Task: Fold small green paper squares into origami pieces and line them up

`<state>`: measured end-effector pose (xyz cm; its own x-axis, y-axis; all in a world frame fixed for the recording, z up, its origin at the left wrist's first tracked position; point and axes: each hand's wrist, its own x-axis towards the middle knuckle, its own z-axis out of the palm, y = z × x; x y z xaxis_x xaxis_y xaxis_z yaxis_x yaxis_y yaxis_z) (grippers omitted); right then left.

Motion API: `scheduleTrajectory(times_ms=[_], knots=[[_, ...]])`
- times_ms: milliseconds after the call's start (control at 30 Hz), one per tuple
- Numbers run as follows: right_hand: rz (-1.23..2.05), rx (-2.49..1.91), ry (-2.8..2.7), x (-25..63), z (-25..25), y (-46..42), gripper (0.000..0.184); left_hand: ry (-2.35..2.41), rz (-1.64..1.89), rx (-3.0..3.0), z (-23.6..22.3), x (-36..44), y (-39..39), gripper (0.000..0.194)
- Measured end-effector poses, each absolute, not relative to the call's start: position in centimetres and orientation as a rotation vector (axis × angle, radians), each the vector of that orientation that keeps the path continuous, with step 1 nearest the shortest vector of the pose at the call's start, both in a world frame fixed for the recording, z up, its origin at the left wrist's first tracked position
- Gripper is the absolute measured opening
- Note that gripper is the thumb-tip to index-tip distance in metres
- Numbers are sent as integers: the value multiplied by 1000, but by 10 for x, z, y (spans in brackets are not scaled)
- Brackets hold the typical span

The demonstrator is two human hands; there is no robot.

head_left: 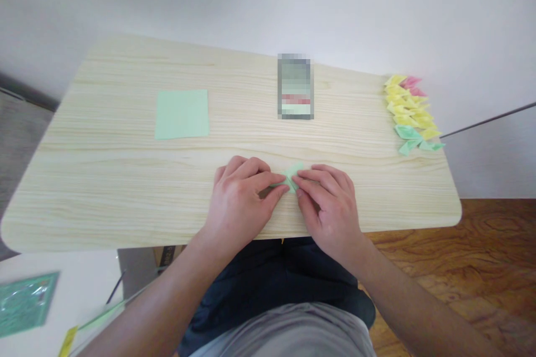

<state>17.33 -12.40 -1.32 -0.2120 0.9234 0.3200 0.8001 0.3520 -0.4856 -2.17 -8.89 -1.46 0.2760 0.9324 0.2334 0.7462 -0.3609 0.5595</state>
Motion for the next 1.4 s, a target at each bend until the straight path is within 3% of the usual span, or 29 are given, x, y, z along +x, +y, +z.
scheduleTrajectory(times_ms=[267,1400], knots=[[293,-1483,-2096,176,-17,-127,39,1544,744,2222,-15,-21,-89,13],[290,-1519,-2097,176,-12,-119,19,1610,653,2225,-9,-15,-89,17]])
